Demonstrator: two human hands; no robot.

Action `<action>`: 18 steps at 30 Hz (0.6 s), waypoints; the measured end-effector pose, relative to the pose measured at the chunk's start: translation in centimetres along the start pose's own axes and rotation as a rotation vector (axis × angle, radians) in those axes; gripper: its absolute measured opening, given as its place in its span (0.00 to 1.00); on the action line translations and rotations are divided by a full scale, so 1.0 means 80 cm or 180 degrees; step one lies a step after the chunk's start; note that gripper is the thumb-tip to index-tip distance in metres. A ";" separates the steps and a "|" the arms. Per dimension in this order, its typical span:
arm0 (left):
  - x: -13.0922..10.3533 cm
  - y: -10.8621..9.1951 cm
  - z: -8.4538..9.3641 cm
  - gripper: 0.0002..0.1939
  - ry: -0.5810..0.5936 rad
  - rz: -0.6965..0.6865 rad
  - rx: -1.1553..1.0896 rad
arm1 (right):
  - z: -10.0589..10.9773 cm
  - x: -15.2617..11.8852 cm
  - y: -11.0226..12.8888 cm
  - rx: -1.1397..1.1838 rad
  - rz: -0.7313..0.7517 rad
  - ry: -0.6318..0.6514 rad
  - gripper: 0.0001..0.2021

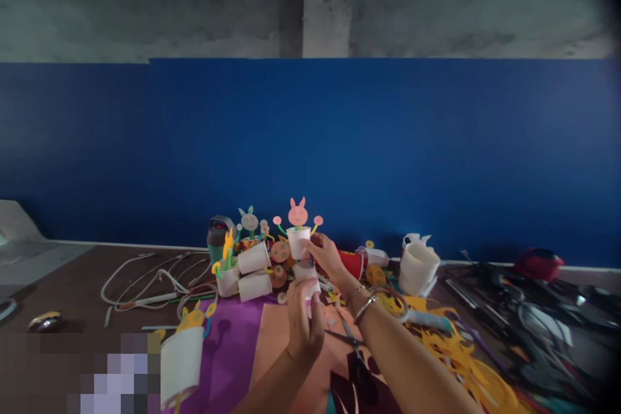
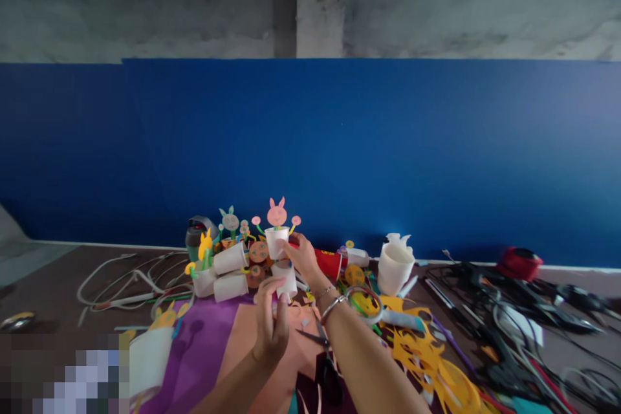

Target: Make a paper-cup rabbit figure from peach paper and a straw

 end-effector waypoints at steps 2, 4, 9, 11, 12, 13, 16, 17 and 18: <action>0.001 -0.001 0.000 0.13 0.0037 -0.0084 0.0054 | 0.000 -0.002 -0.002 -0.0045 0.0031 -0.0002 0.21; 0.001 -0.001 -0.001 0.13 0.0054 -0.0148 0.0079 | 0.000 -0.004 -0.003 -0.0096 0.0060 0.0015 0.23; 0.000 0.002 -0.001 0.14 0.0144 -0.0107 0.0032 | -0.001 -0.011 -0.004 -0.0311 0.0142 -0.0013 0.27; 0.001 0.001 -0.001 0.13 0.0169 -0.0122 0.0053 | 0.001 -0.016 -0.003 -0.0449 0.0195 -0.0086 0.27; 0.001 0.000 0.000 0.13 0.0170 -0.0145 0.0092 | 0.003 -0.021 -0.002 -0.0528 0.0237 -0.0122 0.27; 0.002 -0.001 0.000 0.13 0.0187 -0.0177 0.0142 | 0.006 -0.026 -0.001 -0.0614 0.0291 -0.0153 0.26; 0.003 -0.003 0.001 0.12 0.0300 -0.0292 0.0234 | 0.033 -0.044 0.006 -0.0928 0.0494 -0.0270 0.20; 0.004 -0.004 0.002 0.12 0.0344 -0.0329 0.0237 | 0.050 -0.051 0.010 -0.1054 0.0560 -0.0322 0.18; 0.004 -0.004 0.002 0.13 0.0391 -0.0360 0.0230 | 0.070 -0.056 0.014 -0.1179 0.0623 -0.0372 0.16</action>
Point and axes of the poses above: each hand's wrist, its own x-axis towards the middle knuckle, its own z-axis out of the back of the hand, y = z × x, the point moved 1 cm from there along x, towards the middle knuckle, and after that the axes turned 6 degrees about -x, right-handed, at the moved point
